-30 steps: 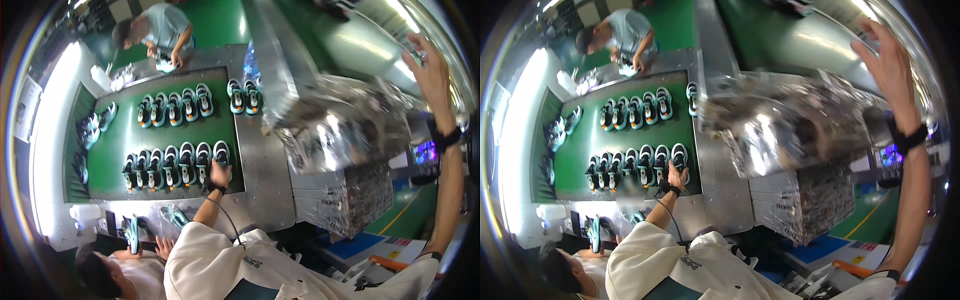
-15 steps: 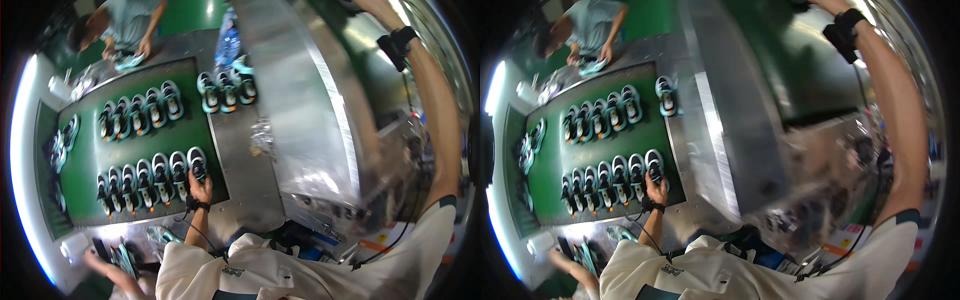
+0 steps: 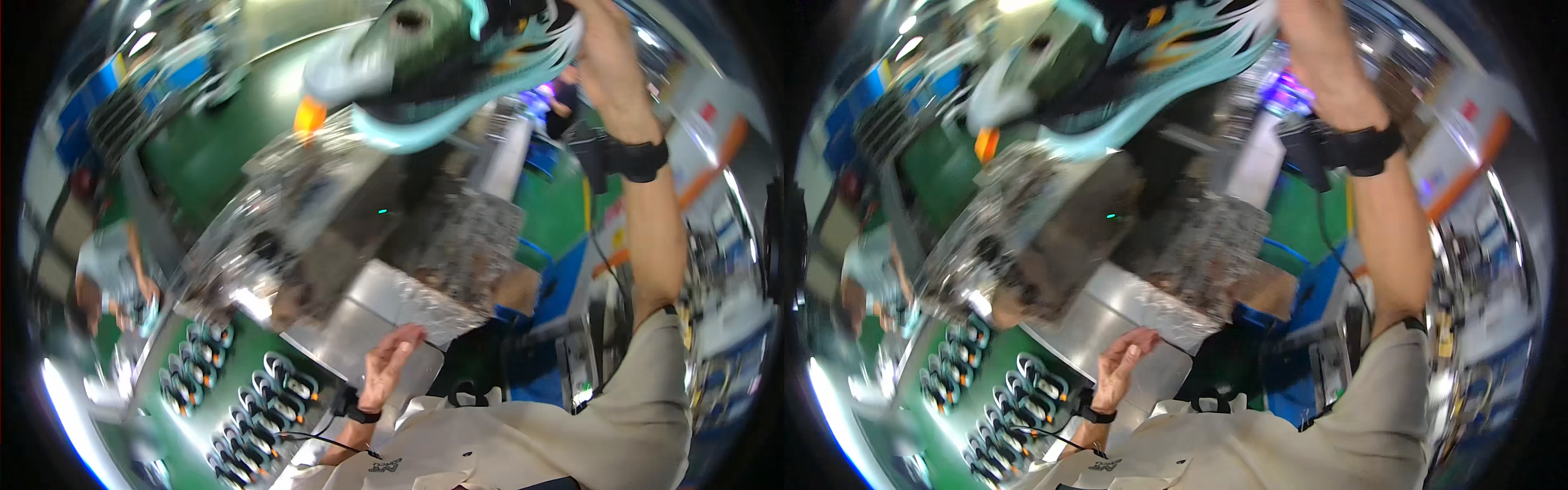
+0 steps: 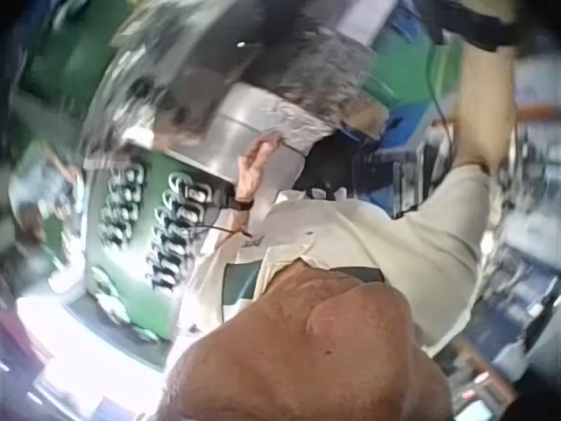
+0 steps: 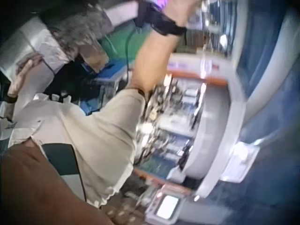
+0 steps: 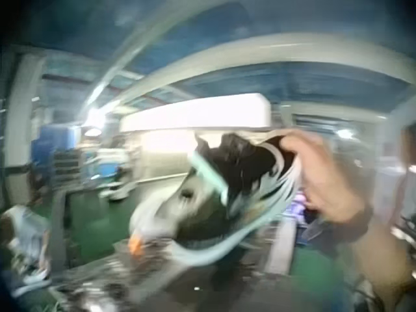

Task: Placing shoes into a machinery press and transferring them from a conveyor belt.

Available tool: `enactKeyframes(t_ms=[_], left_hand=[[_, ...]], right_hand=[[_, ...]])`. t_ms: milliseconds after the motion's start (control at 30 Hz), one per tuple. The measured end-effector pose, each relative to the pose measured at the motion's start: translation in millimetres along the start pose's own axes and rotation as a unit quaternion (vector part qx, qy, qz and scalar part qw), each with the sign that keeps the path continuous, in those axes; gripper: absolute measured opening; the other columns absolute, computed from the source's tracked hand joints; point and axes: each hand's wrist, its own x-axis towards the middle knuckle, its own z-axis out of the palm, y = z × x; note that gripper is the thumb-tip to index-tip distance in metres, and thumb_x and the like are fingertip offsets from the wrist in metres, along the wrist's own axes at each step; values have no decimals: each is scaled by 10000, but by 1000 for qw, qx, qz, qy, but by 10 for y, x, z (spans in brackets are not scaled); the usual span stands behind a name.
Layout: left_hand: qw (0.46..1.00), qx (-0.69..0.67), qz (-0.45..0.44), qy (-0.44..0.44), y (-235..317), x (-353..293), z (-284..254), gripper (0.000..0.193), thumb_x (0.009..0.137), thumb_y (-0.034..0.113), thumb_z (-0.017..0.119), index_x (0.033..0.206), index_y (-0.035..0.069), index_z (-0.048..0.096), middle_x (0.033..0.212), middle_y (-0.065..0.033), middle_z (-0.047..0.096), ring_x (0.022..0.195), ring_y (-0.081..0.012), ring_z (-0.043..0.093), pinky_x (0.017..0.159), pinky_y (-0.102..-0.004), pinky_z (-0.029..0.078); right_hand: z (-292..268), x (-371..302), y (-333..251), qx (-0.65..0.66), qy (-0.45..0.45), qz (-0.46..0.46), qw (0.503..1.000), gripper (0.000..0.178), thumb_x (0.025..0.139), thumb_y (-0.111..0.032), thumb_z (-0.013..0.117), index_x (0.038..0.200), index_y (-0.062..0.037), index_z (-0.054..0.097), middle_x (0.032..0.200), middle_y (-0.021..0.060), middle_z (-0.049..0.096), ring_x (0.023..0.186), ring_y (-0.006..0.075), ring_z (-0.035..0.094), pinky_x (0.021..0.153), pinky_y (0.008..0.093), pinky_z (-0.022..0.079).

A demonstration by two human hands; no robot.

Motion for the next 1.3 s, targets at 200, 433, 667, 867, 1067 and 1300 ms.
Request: enactKeyframes(t_ms=[200, 433, 667, 867, 1067, 1300], left_hand=[[887, -277, -151, -338, 268, 854, 2026, 748, 939, 559, 459, 1482, 70, 299, 1486, -246, 349, 1344, -415, 389, 1127, -547, 300], [744, -334, -364, -450, -598, 305, 3532, 791, 910, 554, 489, 1441, -13, 340, 1417, -260, 426, 1071, -360, 588, 896, -470, 500], [865, -20, -231, -444, -1922, -294, 4812, 575, 948, 157, 565, 1451, 0, 334, 1339, -136, 524, 1181, -199, 541, 1010, -314, 413], [691, 230, -127, -673, -2756, -865, 5805, 808, 933, 410, 606, 1525, 46, 194, 1496, -207, 349, 1286, -267, 464, 1032, -355, 405], [727, 209, -161, -634, -4161, -969, 7064, 799, 877, 415, 672, 1424, -59, 333, 1365, -218, 504, 1111, -235, 573, 889, -330, 487], [722, 435, -33, -538, -5854, -888, 8287, 848, 788, 294, 713, 1383, -126, 279, 1329, -373, 438, 1255, -454, 449, 1077, -461, 352]], right_hand=[[-1565, -1529, -182, -134, 13, 0, 991, 317, 898, -185, 562, 1099, 43, 651, 1038, 65, 677, 932, 140, 637, 869, 276, 509], [-2546, -4074, -743, -322, 259, 221, 883, 360, 940, -291, 589, 1150, -1, 619, 937, 42, 660, 874, 87, 602, 719, 247, 500], [-2706, -6299, -1191, -112, 525, 182, 824, 722, 811, -330, 736, 1364, 18, 430, 1163, 76, 599, 1011, 144, 605, 899, 277, 487], [-3095, -7616, -1404, -58, 780, 164, 601, 524, 764, -58, 729, 1249, 11, 546, 1060, 41, 627, 940, 141, 593, 864, 293, 478], [-3296, -8508, -2009, -159, 851, 128, 485, 511, 820, -58, 663, 1303, 4, 506, 1121, 59, 591, 960, 154, 580, 858, 286, 473], [-3400, -8671, -2376, -287, 862, 103, 404, 586, 794, -88, 699, 1321, 44, 480, 1205, 113, 570, 1045, 211, 572, 944, 333, 462]])
